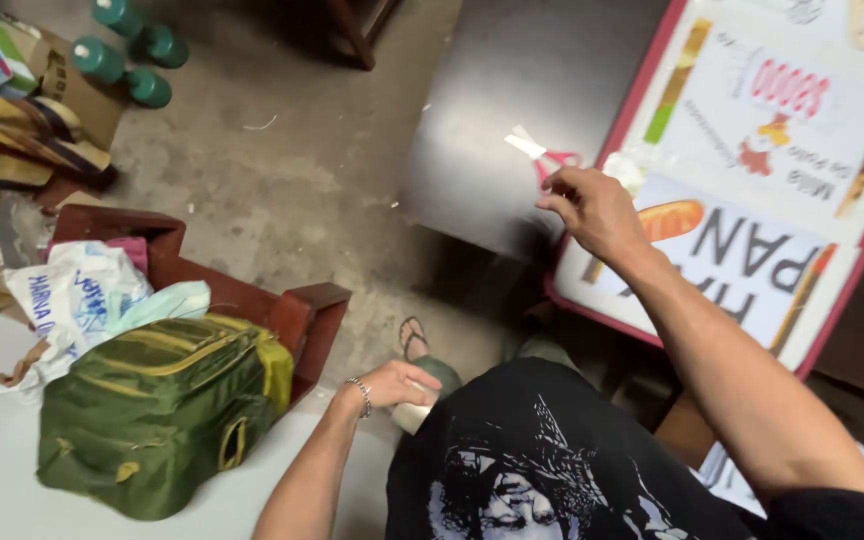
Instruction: Applying adhesive tape to the edges of a laminated sign using scissors
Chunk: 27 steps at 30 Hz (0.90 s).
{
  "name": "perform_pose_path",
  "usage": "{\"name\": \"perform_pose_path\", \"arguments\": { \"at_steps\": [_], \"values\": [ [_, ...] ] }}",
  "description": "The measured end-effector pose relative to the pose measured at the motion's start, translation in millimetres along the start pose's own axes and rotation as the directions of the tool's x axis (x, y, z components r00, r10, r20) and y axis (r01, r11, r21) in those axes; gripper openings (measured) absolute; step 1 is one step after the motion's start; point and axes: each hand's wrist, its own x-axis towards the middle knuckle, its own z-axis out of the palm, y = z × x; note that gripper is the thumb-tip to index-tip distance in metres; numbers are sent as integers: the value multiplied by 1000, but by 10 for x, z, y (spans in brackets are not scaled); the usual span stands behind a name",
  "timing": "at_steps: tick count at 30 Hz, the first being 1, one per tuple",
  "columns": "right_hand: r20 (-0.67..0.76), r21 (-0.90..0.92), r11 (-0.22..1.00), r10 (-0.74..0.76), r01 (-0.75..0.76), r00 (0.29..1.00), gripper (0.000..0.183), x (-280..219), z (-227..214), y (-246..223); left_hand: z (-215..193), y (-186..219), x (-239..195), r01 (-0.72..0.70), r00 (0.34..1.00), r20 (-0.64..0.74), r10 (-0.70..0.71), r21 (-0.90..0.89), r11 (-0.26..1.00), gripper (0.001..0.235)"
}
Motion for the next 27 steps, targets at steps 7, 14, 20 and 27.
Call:
{"name": "perform_pose_path", "arguments": {
  "at_steps": [7,14,20,27],
  "values": [
    [158,-6,1000,19,-18,987,31,176,1045,-160,-376,-1293,-25,43,999,11,-41,-223,974,45],
    [269,-150,964,253,-219,929,20,228,1488,-235,-383,-1512,-121,9,998,-61,-24,-225,974,40],
    [253,-340,924,271,-177,929,18,379,1637,11,-258,-1638,231,-32,996,-84,15,-209,977,39],
    [268,-411,896,296,-169,917,18,466,1746,112,-148,-1571,247,-10,995,-103,-5,-153,988,38]
  ]
}}
